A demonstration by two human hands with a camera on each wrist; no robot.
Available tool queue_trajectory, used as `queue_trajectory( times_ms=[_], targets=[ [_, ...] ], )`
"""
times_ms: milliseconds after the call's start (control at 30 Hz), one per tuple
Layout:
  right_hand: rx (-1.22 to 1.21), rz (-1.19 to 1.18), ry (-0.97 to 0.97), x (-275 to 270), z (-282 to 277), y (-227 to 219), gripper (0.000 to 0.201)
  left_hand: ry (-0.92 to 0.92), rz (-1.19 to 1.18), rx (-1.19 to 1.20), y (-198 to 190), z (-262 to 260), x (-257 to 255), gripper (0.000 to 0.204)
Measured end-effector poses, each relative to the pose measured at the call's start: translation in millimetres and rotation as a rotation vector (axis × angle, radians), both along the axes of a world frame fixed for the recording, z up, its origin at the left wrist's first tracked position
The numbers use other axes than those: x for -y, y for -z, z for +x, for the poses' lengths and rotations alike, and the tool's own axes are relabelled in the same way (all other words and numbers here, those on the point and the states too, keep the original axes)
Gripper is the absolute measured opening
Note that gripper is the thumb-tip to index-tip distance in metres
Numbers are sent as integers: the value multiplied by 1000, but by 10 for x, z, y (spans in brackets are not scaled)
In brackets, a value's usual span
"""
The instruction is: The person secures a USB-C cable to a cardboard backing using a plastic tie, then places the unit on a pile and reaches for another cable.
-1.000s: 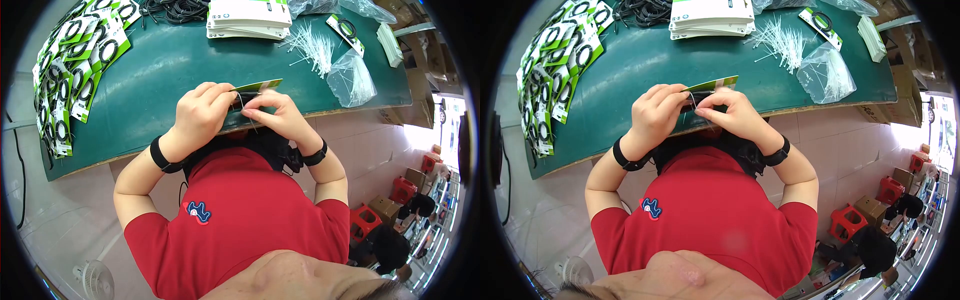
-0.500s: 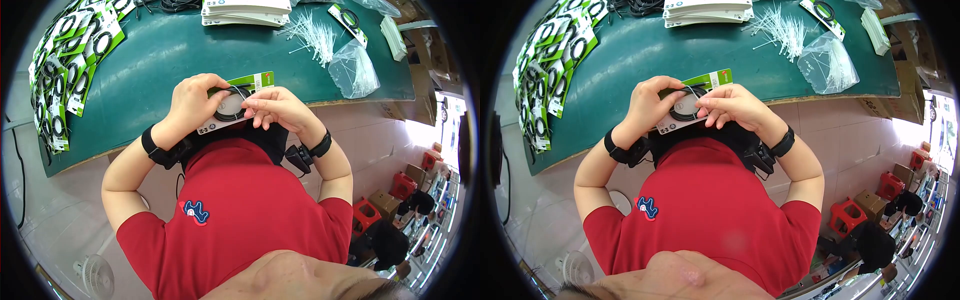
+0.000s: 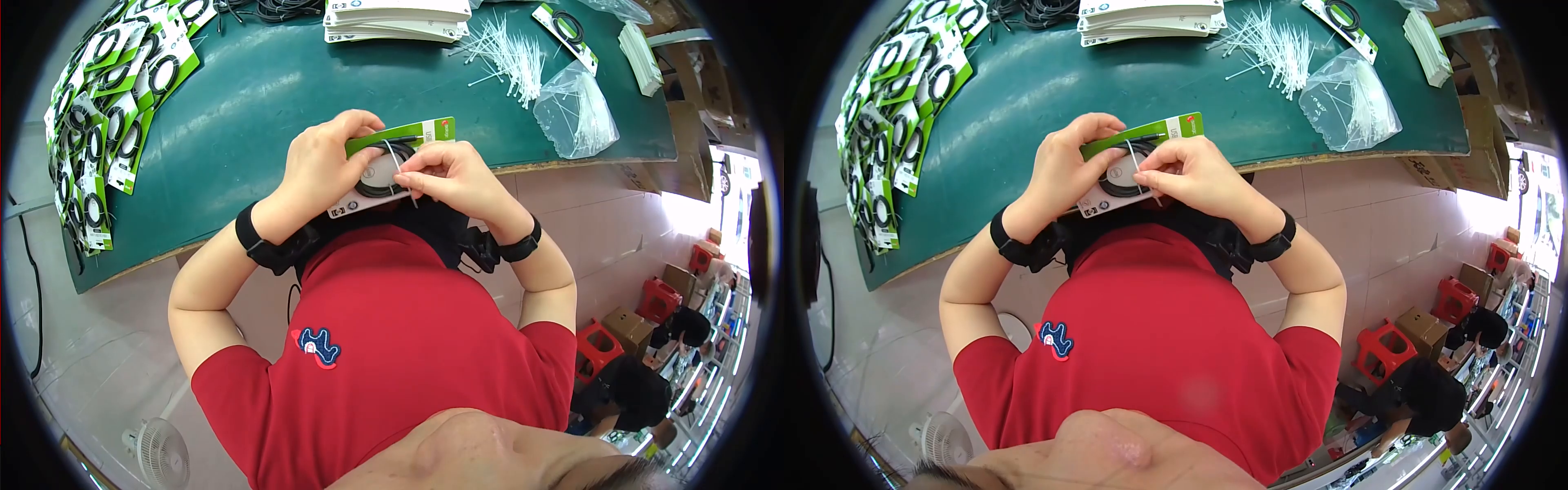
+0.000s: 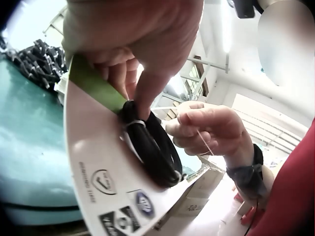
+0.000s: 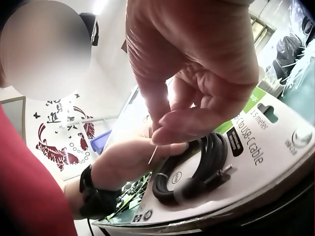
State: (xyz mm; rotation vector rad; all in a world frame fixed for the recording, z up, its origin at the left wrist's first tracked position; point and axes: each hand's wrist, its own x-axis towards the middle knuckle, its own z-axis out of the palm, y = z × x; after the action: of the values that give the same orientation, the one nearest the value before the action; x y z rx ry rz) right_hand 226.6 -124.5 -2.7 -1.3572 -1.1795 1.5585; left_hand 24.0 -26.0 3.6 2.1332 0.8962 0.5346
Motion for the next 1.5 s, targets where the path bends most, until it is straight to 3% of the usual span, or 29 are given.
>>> queue_trajectory(
  times_ms=[67, 167, 300, 367, 400, 500, 633, 1500],
  targets=[
    [-81, -17, 34, -57, 0, -67, 12, -18, -133, 16, 18, 15, -24, 28],
    [-71, 3, 74, -105, -25, -154, 10, -55, -687, 92, 39, 12, -37, 34],
    [81, 169, 146, -112, -86, -83, 7, -81, -921, 107, 12, 4, 0, 35],
    [184, 380, 192, -83, -120, 32, 7, -87, -937, 101, 21, -9, 16, 35],
    [184, 377, 187, -79, -128, 48, 7, -90, -950, 93, 26, -17, 24, 35],
    [468, 652, 165, -63, -153, 78, 8, -101, -986, 85, 30, -44, 44, 35],
    [535, 749, 156, -31, -184, 104, 10, -111, -1052, 90, 61, -62, 58, 35],
    [592, 792, 81, 21, -225, 108, 11, -104, -1099, 108, 104, -109, 78, 37]
  ],
)
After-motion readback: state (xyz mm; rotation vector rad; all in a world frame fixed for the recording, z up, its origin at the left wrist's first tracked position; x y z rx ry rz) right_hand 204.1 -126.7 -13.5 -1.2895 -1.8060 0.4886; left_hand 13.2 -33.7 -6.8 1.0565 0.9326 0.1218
